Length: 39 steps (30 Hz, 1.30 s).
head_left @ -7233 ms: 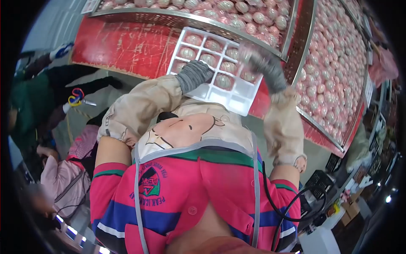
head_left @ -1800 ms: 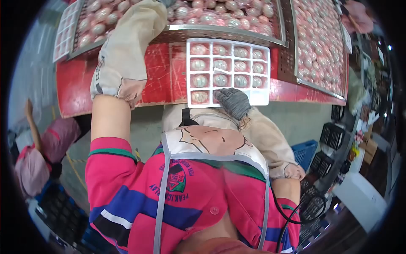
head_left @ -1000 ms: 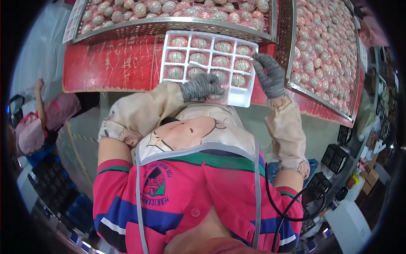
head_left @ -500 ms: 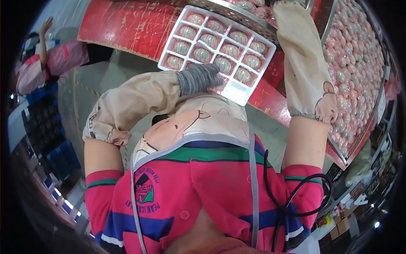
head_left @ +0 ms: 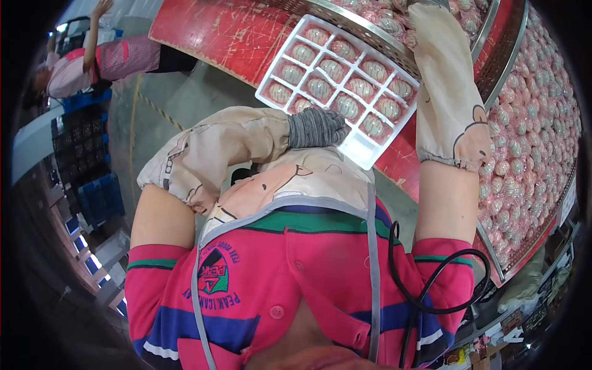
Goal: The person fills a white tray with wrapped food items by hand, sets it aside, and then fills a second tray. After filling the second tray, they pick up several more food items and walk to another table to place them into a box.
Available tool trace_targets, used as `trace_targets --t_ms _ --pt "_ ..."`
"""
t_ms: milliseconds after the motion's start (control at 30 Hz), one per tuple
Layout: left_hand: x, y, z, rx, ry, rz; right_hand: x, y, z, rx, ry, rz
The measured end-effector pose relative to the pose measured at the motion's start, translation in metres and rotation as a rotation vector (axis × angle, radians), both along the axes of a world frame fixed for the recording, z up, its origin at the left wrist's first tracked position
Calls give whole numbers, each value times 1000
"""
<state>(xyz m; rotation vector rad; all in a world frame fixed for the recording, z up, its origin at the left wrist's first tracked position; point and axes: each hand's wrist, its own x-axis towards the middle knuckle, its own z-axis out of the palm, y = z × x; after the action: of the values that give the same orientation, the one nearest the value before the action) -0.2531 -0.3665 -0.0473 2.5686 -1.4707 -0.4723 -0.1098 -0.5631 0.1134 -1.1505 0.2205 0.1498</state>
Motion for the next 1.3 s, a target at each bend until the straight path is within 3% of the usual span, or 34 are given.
trace_targets --t_ms 33,100,200,433,600,700,767,833,900,967,1067,1200,1300 --pt "2 2 5 1 -2 -7 3 -1 -4 1 -2 -7" --pt "2 9 15 -48 154 50 17 -7 -26 -530 -48 81" --pt "-2 30 4 -100 28 -53 37 -30 -70 -514 -169 260" --pt "3 25 -10 159 108 -162 -66 -50 -29 -1231 -478 93" --pt "7 26 -13 90 87 -239 -102 -47 -18 -1516 -473 16" --pt "19 26 -8 52 64 -286 -119 -37 -13 -1584 -431 -11" --pt "25 26 -12 -45 181 -268 -122 -26 -15 -1531 -408 -60" --pt "29 32 -11 -56 100 -275 -127 -16 -9 -1512 -276 -15" --pt "35 41 -7 -335 7 -324 -114 -9 -12 -1516 -276 13" --pt "35 58 -1 -370 -35 -225 -68 -5 -26 -1501 -286 37" --pt "47 90 28 -504 124 19 11 -1 -79 -1489 -292 92" --pt "52 134 28 -573 86 154 93 -6 -129 -1431 -244 121" --pt "54 165 17 -620 119 312 90 -27 -127 -1122 -207 54"
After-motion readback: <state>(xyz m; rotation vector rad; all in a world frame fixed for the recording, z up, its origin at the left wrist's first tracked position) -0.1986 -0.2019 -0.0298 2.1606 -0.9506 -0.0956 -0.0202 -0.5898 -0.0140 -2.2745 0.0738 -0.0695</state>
